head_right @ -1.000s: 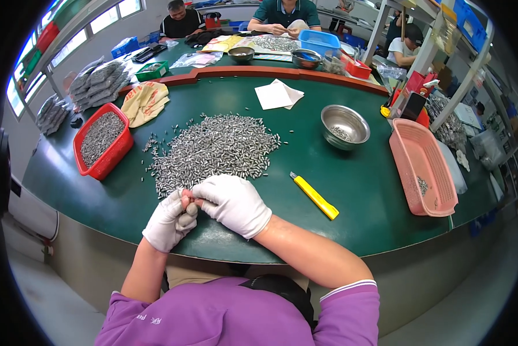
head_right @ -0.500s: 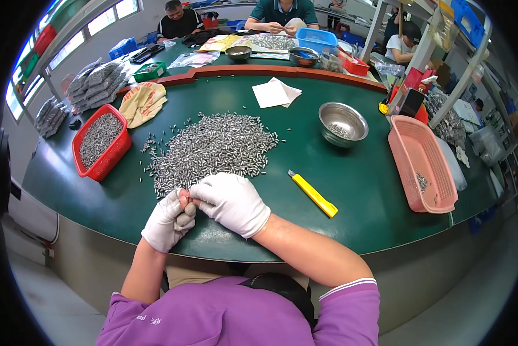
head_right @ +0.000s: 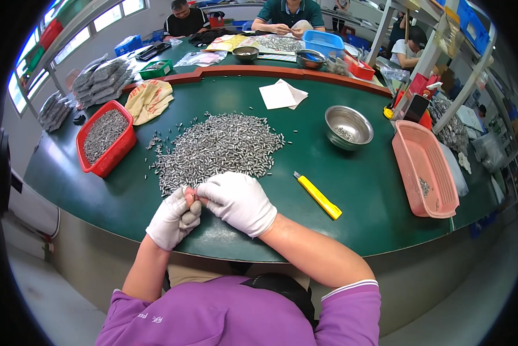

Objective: Sorting small metal hardware components on a workbench in a manufacturing facility.

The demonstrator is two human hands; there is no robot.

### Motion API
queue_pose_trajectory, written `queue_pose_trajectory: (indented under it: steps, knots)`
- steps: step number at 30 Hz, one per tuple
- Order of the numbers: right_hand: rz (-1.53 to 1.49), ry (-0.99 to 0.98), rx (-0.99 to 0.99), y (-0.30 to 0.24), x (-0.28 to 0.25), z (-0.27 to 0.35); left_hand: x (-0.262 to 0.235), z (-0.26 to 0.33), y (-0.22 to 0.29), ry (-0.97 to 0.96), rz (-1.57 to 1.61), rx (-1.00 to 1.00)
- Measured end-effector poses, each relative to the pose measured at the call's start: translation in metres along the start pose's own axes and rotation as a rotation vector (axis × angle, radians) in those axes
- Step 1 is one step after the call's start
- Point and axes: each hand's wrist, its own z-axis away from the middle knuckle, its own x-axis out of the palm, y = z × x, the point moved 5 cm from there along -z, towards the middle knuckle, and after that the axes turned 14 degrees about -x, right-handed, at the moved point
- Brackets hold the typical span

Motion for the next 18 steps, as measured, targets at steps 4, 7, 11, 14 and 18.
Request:
queue_pose_trajectory:
  steps: [4,7,11,14,18]
  knots:
    - [0.091,0.042,0.039,0.004,-0.004,0.003,0.003,0.0,0.002,-0.04,-0.034,0.027]
    - [0.202,0.094,0.066,0.008,-0.02,0.002,0.009,0.001,0.002,-0.019,-0.084,0.07]
    - [0.474,0.022,0.169,0.0,-0.064,-0.001,0.008,0.015,0.005,0.29,-0.49,0.226]
    - [0.587,-0.082,0.445,-0.004,-0.1,0.029,0.014,0.028,0.006,0.528,-1.041,0.396]
    - [0.747,-0.21,0.738,-0.009,-0.114,0.093,0.032,0.04,-0.002,0.623,-1.582,0.516]
